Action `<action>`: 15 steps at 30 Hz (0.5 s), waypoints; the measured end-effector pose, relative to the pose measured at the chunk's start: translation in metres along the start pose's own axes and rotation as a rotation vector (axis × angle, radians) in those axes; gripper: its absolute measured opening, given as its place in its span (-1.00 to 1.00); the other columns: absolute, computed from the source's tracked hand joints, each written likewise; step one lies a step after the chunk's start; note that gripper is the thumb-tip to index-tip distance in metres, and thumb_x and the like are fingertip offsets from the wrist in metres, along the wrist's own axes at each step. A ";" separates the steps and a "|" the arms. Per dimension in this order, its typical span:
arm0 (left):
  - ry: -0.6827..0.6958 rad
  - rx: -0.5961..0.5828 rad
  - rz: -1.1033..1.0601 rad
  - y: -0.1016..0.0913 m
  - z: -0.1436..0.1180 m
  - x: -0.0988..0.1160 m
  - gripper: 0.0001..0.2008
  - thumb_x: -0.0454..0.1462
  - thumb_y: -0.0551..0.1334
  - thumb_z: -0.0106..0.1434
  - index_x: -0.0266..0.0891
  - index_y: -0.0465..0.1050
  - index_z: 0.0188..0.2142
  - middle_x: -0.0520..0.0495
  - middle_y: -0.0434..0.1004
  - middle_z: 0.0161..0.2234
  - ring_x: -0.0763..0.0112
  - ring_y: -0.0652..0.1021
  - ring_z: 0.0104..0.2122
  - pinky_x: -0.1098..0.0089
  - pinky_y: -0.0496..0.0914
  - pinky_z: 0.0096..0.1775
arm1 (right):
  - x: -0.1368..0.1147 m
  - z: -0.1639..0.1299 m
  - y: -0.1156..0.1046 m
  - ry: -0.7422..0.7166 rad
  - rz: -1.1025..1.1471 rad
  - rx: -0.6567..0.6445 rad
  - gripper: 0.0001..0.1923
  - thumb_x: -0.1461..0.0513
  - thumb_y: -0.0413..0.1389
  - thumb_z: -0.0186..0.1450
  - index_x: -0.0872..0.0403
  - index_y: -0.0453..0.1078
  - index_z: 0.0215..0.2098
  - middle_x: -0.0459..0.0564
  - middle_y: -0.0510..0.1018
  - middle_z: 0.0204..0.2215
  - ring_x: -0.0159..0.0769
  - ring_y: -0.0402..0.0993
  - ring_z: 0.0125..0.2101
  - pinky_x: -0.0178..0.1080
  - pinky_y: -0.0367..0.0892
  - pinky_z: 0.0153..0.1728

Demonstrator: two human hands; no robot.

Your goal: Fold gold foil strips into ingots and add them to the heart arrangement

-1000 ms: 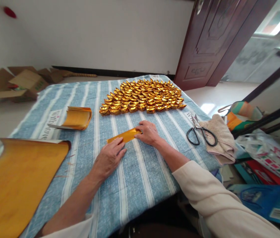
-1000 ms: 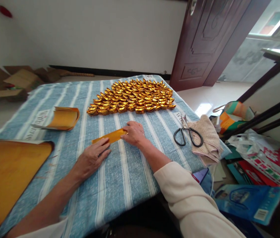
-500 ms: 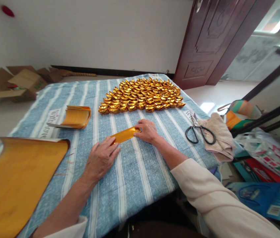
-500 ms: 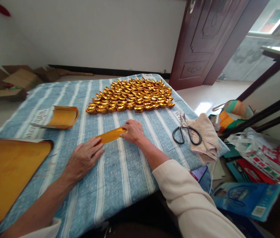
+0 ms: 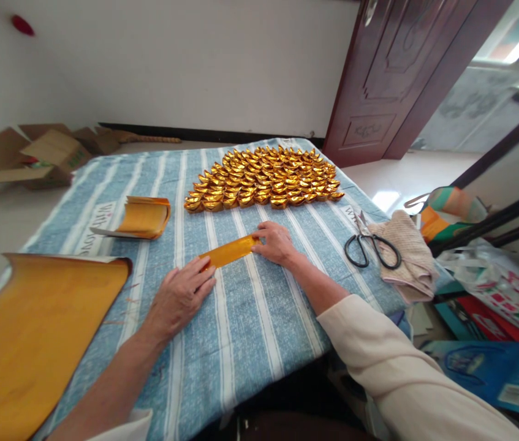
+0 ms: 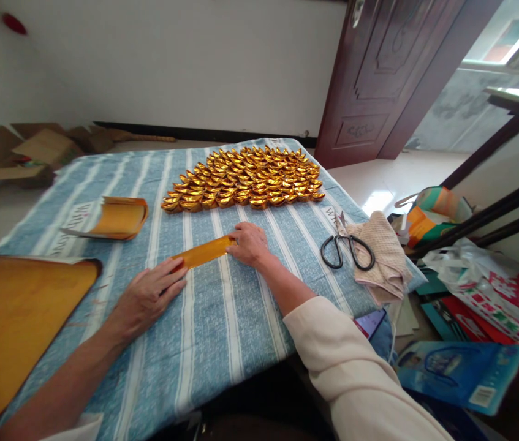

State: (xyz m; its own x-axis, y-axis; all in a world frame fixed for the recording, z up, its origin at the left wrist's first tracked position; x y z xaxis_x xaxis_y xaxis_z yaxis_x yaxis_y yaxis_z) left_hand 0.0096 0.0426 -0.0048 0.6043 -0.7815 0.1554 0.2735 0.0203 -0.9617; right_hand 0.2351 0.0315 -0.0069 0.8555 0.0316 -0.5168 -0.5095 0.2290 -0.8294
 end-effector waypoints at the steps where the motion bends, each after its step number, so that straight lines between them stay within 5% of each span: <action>1: -0.002 -0.002 -0.005 0.000 0.000 -0.001 -0.55 -0.04 -0.13 0.36 -0.08 0.46 -0.06 -0.17 0.44 0.08 0.09 0.37 0.13 -0.02 0.23 0.06 | 0.001 0.000 0.000 0.002 0.001 0.003 -0.76 0.17 0.21 0.15 -0.04 0.54 -0.19 -0.04 0.47 -0.12 -0.22 0.35 -0.06 -0.18 0.19 0.00; 15: 0.037 0.052 -0.089 -0.002 -0.008 -0.012 -0.48 0.00 -0.11 0.34 -0.18 0.53 -0.10 -0.21 0.44 0.07 0.09 0.41 0.10 0.07 0.29 0.10 | 0.008 0.001 -0.003 -0.019 0.031 -0.017 -0.78 0.19 0.24 0.15 -0.06 0.55 -0.21 -0.04 0.46 -0.11 -0.21 0.36 -0.05 -0.17 0.23 -0.02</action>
State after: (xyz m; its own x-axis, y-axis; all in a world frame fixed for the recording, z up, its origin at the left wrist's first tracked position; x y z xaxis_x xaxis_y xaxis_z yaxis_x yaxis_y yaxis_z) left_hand -0.0041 0.0474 -0.0066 0.5476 -0.8044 0.2305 0.3639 -0.0191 -0.9312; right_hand 0.2436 0.0322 -0.0077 0.8409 0.0569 -0.5382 -0.5370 0.2114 -0.8166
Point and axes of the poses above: each hand's wrist, its own z-axis towards the middle knuckle, its own y-axis out of the palm, x = y × z, the point moved 6 cm from there along z, towards the middle knuckle
